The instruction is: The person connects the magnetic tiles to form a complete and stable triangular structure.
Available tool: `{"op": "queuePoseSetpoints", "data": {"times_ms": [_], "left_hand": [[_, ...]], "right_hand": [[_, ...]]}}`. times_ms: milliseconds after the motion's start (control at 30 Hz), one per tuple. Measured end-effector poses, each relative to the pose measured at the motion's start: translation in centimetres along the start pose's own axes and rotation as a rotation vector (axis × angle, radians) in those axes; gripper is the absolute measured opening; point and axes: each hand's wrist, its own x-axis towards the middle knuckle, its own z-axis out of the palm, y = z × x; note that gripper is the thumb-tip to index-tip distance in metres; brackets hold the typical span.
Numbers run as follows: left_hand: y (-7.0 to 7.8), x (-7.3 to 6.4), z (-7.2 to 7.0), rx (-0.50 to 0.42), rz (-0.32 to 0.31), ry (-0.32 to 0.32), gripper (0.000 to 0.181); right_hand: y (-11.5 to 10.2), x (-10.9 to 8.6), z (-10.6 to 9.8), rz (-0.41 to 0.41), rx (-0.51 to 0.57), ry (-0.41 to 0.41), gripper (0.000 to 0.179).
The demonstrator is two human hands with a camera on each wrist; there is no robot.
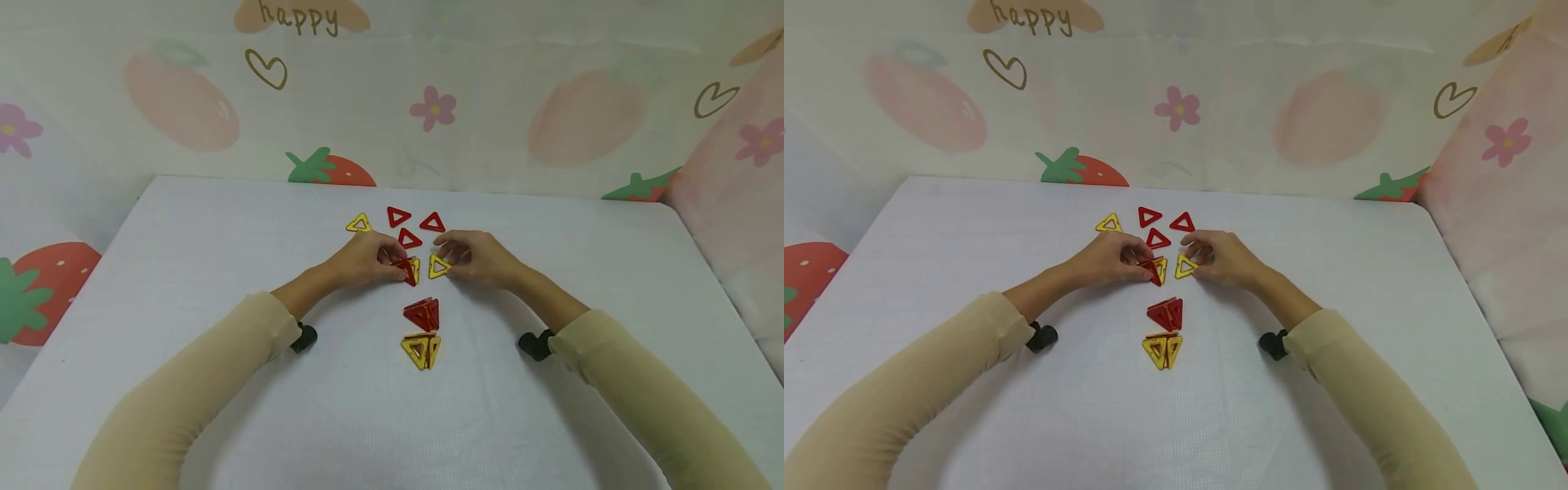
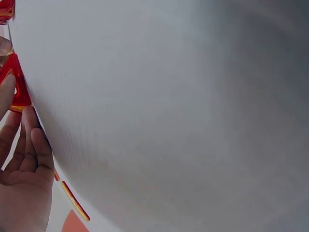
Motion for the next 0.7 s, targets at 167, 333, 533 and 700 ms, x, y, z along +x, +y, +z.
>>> {"op": "queuePoseSetpoints", "data": {"times_ms": [167, 333, 533, 700], "left_hand": [[0.09, 0.04, -0.01, 0.0, -0.008, -0.001, 0.027], [0.19, 0.0, 0.02, -0.011, -0.015, -0.002, 0.027], [0.16, -0.01, 0.03, -0.015, -0.006, -0.001, 0.027], [0.1, -0.02, 0.05, -0.006, 0.002, 0.002, 0.027]], "right_hand": [[-0.2, 0.0, 0.12, -0.019, -0.003, -0.004, 0.047], [-0.24, 0.04, 0.33, -0.049, 0.0, -0.009, 0.046], [-0.66, 0.08, 0.46, -0.047, 0.005, -0.014, 0.046], [-0.83, 0.1, 0.56, -0.055, -0.001, -0.015, 0.047]]}}
